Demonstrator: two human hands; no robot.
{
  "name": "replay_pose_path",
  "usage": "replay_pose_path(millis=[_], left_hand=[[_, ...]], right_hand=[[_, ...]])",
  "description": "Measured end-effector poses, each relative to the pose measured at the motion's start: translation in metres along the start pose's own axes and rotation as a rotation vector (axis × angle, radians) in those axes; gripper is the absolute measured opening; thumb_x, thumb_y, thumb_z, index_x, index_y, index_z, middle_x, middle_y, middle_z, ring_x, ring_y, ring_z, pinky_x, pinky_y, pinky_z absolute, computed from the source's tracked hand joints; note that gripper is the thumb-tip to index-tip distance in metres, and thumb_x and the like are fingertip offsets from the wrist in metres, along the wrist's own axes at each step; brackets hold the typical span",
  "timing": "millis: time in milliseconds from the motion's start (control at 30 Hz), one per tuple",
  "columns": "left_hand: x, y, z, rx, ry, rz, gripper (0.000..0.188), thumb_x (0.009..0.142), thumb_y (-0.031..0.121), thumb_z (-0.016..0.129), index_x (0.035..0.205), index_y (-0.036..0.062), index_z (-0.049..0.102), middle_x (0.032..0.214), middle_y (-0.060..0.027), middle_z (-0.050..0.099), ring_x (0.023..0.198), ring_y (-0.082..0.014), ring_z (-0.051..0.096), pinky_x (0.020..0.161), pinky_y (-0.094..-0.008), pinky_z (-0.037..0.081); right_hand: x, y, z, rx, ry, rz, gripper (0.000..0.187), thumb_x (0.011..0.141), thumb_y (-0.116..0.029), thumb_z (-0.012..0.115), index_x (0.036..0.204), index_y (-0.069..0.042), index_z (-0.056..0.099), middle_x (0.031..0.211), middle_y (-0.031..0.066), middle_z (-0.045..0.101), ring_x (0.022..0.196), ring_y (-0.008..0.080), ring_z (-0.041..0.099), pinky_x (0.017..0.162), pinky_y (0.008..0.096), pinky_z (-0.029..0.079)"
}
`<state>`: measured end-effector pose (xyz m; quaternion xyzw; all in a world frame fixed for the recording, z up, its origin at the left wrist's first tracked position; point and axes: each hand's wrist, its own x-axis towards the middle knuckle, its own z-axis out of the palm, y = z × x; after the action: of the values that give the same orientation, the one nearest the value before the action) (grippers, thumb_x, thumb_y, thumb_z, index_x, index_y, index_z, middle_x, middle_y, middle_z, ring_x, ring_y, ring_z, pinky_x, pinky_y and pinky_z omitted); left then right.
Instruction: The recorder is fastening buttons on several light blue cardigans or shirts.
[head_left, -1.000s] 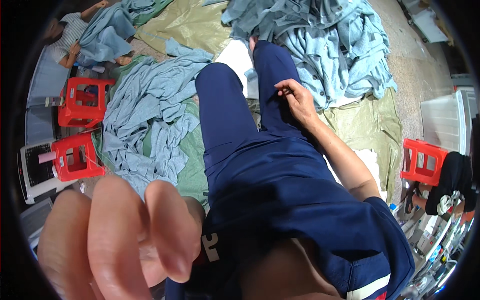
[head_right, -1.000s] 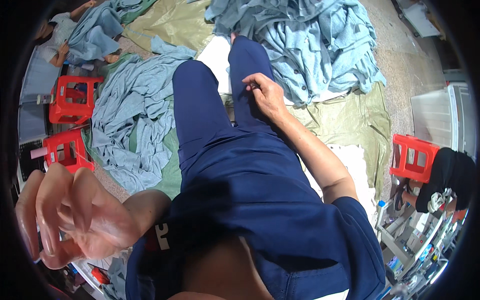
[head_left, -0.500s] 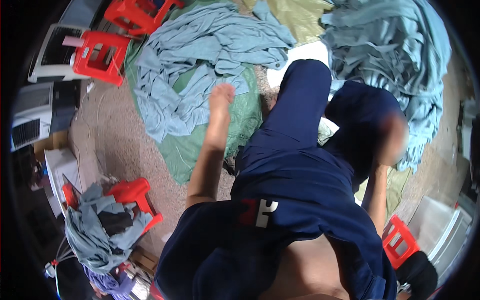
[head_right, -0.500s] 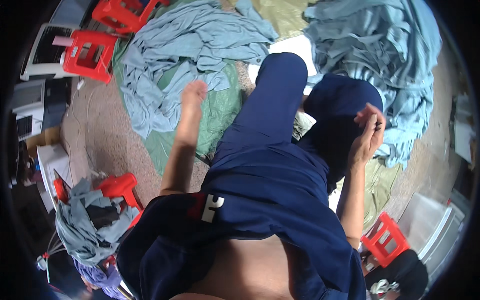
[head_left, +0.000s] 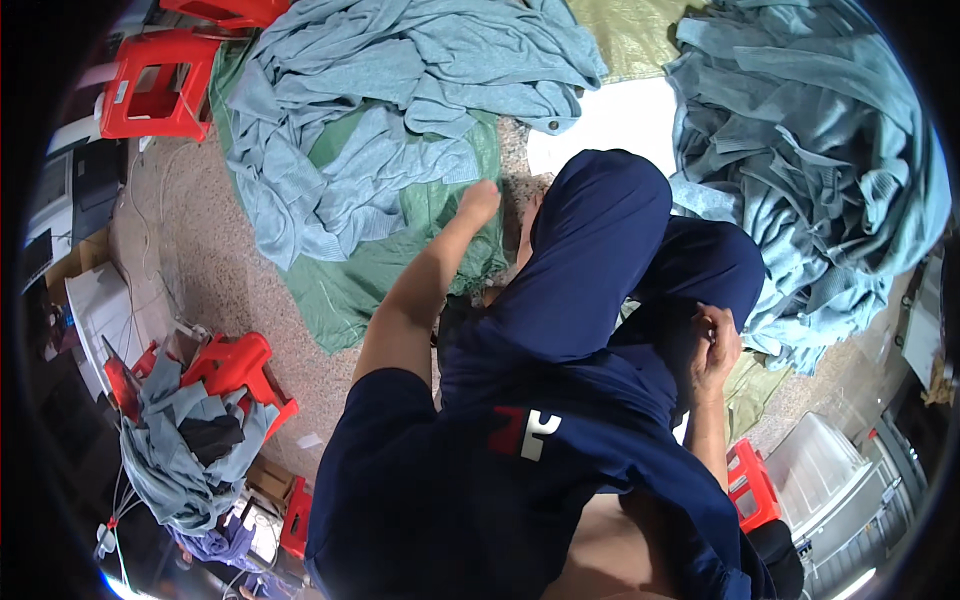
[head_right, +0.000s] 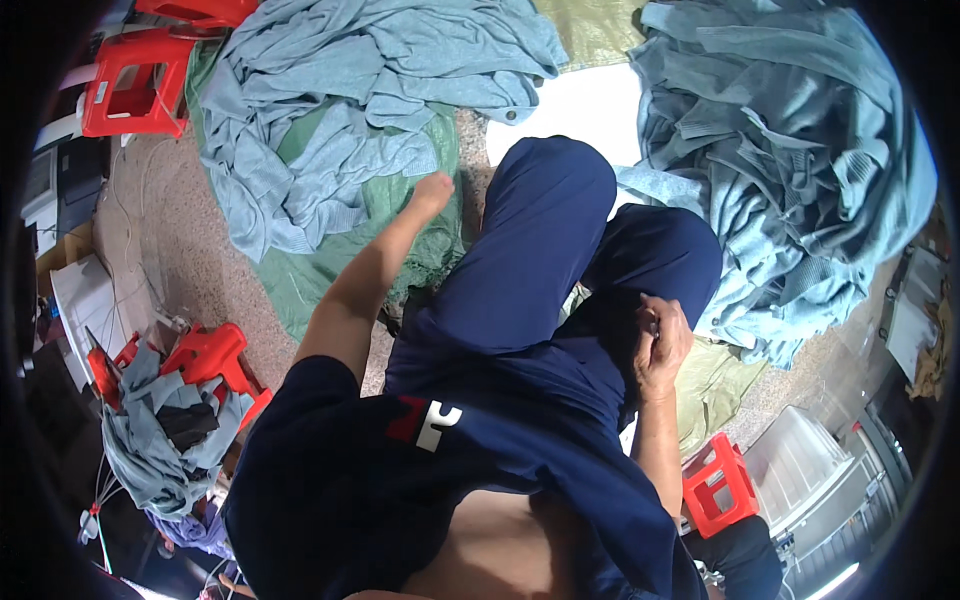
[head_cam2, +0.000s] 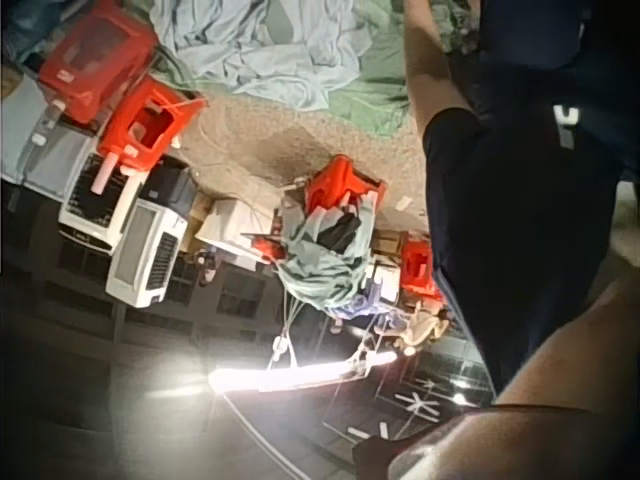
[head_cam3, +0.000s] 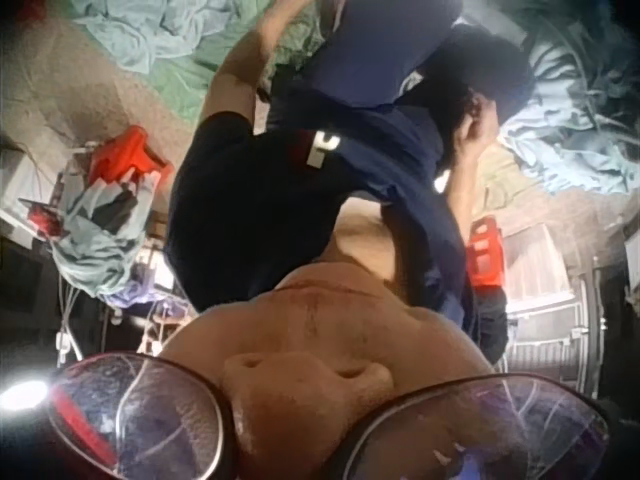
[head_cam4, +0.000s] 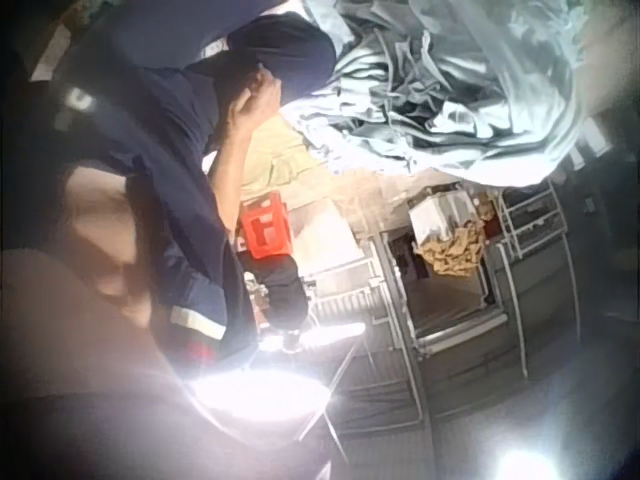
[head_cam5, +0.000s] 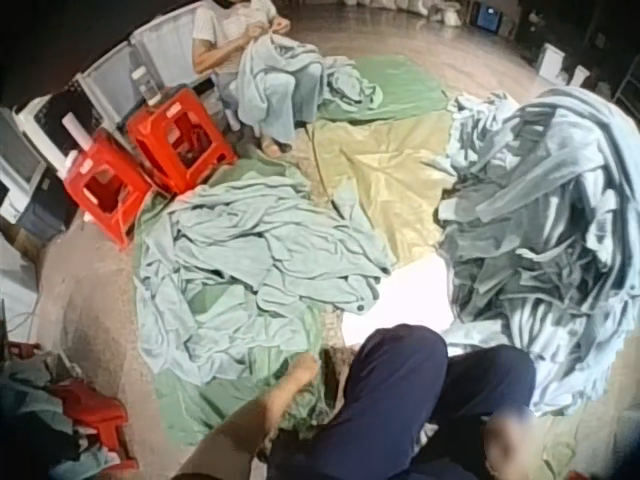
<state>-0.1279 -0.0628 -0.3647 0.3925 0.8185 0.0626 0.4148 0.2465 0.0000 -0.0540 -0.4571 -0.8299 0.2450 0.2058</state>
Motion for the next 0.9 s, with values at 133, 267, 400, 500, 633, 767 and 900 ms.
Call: replay_pose_path(millis=[133,267,400,500,633,767,900], left_hand=[[0.027,0.011,0.004,-0.036,0.273,-0.302,0.051,0.081,0.013,0.059,0.128,0.0046,0.043,0.147,-0.0252,0.033,0.116,-0.0445,0.053,0.093,-0.0462,0.049],[0.042,0.007,-0.025,-0.029,0.293,-0.375,0.089,0.076,0.005,0.063,0.151,0.0141,0.016,0.152,-0.0187,0.022,0.119,-0.0377,0.053,0.090,-0.0425,0.051],[0.065,-0.087,-0.028,0.148,0.207,-0.247,0.053,0.077,0.010,0.062,0.128,0.0128,0.050,0.125,-0.0180,0.057,0.105,-0.0400,0.062,0.087,-0.0478,0.051],[0.063,-0.094,-0.024,0.194,0.427,0.173,0.025,0.079,0.016,0.064,0.102,0.0056,0.064,0.090,-0.0141,0.068,0.090,-0.0347,0.067,0.078,-0.0439,0.053],[-0.065,0.132,-0.093,-1.131,-0.138,0.078,0.035,0.087,0.029,0.069,0.113,0.0070,0.060,0.091,0.0001,0.064,0.069,-0.0079,0.054,0.057,-0.0229,0.043],[-0.177,0.232,-0.138,-1.300,-0.424,0.465,0.031,0.093,0.009,0.059,0.123,0.0046,0.054,0.096,-0.0019,0.063,0.075,-0.0055,0.058,0.063,-0.0228,0.051],[-0.223,0.285,-0.155,-0.993,-0.112,1.172,0.031,0.084,0.007,0.065,0.114,0.0046,0.054,0.110,-0.0103,0.053,0.099,-0.0233,0.059,0.085,-0.0357,0.048]], right_hand=[[0.004,0.001,0.002,0.017,0.002,0.027,0.017,0.086,-0.005,0.049,0.095,0.003,0.060,0.074,0.0131,0.059,0.062,0.0254,0.057,0.060,0.0331,0.045],[-0.002,0.006,-0.009,-0.053,-0.046,0.054,0.025,0.087,-0.013,0.046,0.099,0.004,0.062,0.081,0.0169,0.061,0.071,0.0311,0.060,0.067,0.0365,0.046],[0.010,0.001,-0.002,-0.016,-0.034,-0.056,0.017,0.087,-0.009,0.049,0.094,0.003,0.059,0.072,0.0150,0.060,0.061,0.0272,0.058,0.059,0.0341,0.046],[0.010,0.008,0.009,0.214,0.006,0.017,0.023,0.098,-0.016,0.045,0.098,0.002,0.058,0.074,0.0133,0.059,0.061,0.0199,0.056,0.059,0.0302,0.045],[0.028,-0.005,0.003,0.521,0.146,0.398,0.021,0.098,-0.015,0.047,0.106,0.002,0.059,0.081,0.0106,0.056,0.062,0.0145,0.049,0.058,0.0261,0.040],[0.076,-0.021,0.019,1.320,0.040,0.474,0.029,0.091,-0.013,0.053,0.117,0.002,0.054,0.094,0.0122,0.056,0.079,0.0172,0.054,0.071,0.0268,0.043],[0.089,-0.051,0.027,1.251,-0.167,0.375,0.060,0.094,-0.037,0.047,0.140,0.001,0.039,0.145,0.0161,0.040,0.130,0.0232,0.042,0.107,0.0357,0.034]])
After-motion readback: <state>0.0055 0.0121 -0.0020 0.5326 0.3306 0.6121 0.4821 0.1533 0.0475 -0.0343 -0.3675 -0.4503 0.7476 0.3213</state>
